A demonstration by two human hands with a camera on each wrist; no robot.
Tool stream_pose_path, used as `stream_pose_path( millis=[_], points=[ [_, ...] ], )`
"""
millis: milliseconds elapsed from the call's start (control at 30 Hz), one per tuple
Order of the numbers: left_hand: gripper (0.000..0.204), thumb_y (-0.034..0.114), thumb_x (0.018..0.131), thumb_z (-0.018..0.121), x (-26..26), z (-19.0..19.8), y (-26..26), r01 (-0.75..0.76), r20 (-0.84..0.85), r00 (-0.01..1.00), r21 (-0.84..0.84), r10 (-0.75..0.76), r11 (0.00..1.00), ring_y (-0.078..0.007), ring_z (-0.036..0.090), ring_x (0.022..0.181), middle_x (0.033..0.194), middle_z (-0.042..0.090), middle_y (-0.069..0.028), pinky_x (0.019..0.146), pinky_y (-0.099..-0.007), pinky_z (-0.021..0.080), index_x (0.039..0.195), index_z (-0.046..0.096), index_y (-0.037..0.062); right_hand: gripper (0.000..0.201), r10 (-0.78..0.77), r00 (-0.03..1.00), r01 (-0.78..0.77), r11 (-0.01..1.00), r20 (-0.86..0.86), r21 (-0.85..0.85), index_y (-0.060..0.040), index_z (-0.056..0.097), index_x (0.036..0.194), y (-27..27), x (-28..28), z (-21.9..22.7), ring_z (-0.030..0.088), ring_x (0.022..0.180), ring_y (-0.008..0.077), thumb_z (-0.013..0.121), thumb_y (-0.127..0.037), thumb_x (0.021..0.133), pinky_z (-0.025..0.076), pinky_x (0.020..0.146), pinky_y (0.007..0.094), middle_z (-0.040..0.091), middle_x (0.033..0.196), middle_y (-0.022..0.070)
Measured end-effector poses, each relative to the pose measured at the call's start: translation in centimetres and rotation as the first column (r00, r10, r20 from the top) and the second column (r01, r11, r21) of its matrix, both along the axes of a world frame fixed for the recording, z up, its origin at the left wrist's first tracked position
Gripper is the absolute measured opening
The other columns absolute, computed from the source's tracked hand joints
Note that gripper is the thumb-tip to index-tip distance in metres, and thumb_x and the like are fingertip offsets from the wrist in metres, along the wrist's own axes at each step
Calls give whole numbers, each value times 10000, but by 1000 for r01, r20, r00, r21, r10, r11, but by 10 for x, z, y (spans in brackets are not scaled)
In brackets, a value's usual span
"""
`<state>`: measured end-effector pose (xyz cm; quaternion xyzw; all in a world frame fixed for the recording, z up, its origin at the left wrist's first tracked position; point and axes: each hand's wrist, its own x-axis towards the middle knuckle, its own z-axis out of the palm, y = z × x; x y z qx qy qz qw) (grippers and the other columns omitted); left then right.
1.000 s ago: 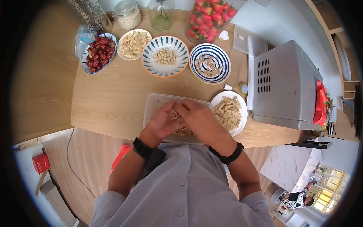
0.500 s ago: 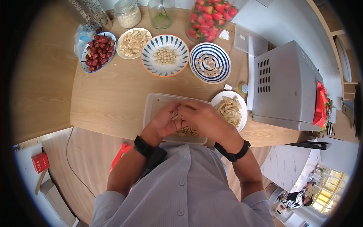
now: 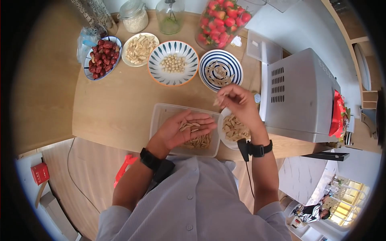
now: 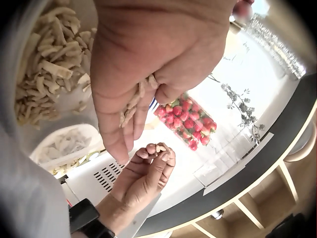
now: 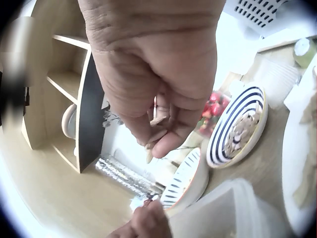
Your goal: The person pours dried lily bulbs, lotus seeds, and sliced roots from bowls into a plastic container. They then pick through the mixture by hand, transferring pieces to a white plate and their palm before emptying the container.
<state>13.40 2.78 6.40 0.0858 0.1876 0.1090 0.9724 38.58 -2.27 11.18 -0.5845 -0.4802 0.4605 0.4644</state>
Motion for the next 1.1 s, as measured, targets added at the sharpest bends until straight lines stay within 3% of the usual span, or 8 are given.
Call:
stream_pose_path(
  millis=[167, 400, 500, 700, 833, 933, 1000, 1100],
  points=[
    [594, 348, 1155, 339, -3, 2, -1, -29, 75, 997, 4, 29, 1000, -412, 428, 1506, 1587, 468, -273, 1257, -482, 381, 1524, 446, -104, 87, -100, 957, 84, 994, 271, 70, -6, 712, 1037, 45, 38, -21, 642, 782, 55, 712, 19, 953, 520, 693, 247, 727, 901, 29],
    [618, 375, 1146, 350, -6, 10, 3, -83, 87, 993, 22, 80, 996, -376, 407, 1528, 1612, 454, -242, 1271, -477, 354, 1528, 446, -101, 142, 7, 790, -66, 995, 613, 74, -16, 730, 1035, 78, 48, -54, 726, 887, 379, 708, 7, 897, 570, 794, 407, 746, 989, 210],
    [651, 415, 1143, 343, -8, 8, 4, -113, 99, 989, -3, 112, 994, -371, 392, 1538, 1626, 436, -237, 1276, -478, 342, 1535, 439, -96, 163, -193, 598, -77, 952, 778, 296, -31, 741, 1065, 74, 51, -58, 725, 932, 396, 698, 3, 911, 580, 819, 427, 744, 1001, 220],
    [767, 555, 1128, 322, -2, 8, 3, -129, 140, 982, 4, 127, 992, -359, 422, 1516, 1612, 458, -225, 1264, -482, 347, 1541, 442, -80, 240, -319, 736, 110, 926, 597, 360, -40, 743, 1119, 33, 3, -3, 729, 959, 388, 689, 0, 889, 596, 832, 454, 748, 1068, 193],
    [823, 640, 1108, 298, -6, -21, -2, -173, 142, 972, -108, 187, 979, -333, 532, 1406, 1529, 549, -183, 1190, -487, 422, 1521, 483, -48, 389, 144, 693, -400, 892, 706, 210, -72, 711, 1177, -11, -66, 32, 689, 1027, 331, 757, -104, 793, 575, 905, 417, 702, 1093, 123],
    [825, 671, 1096, 296, -10, -8, 0, -171, 44, 983, -143, 179, 975, -294, 591, 1315, 1448, 607, -152, 1118, -476, 477, 1472, 536, -24, 438, -17, 599, -386, 869, 801, 308, -83, 705, 1179, -19, -94, 14, 671, 1037, 296, 764, -153, 751, 558, 917, 404, 688, 1054, 94],
    [779, 638, 1109, 303, -7, -13, 3, -99, 333, 925, -253, 182, 962, -284, 605, 1303, 1425, 618, -154, 1105, -465, 493, 1443, 553, -19, 477, -56, 569, -322, 903, 820, 285, -67, 710, 1197, -23, -107, 5, 666, 1065, 291, 787, -184, 741, 551, 927, 410, 682, 1112, 75],
    [651, 589, 1111, 388, 17, 26, -4, -331, -178, 940, -257, 292, 908, -212, 666, 933, 1133, 697, -108, 759, -359, 563, 1279, 642, 14, 438, -68, 561, -274, 925, 825, 263, -57, 709, 1154, -22, -124, -4, 665, 1047, 291, 781, -181, 740, 549, 906, 414, 682, 1124, 73]
  ],
)
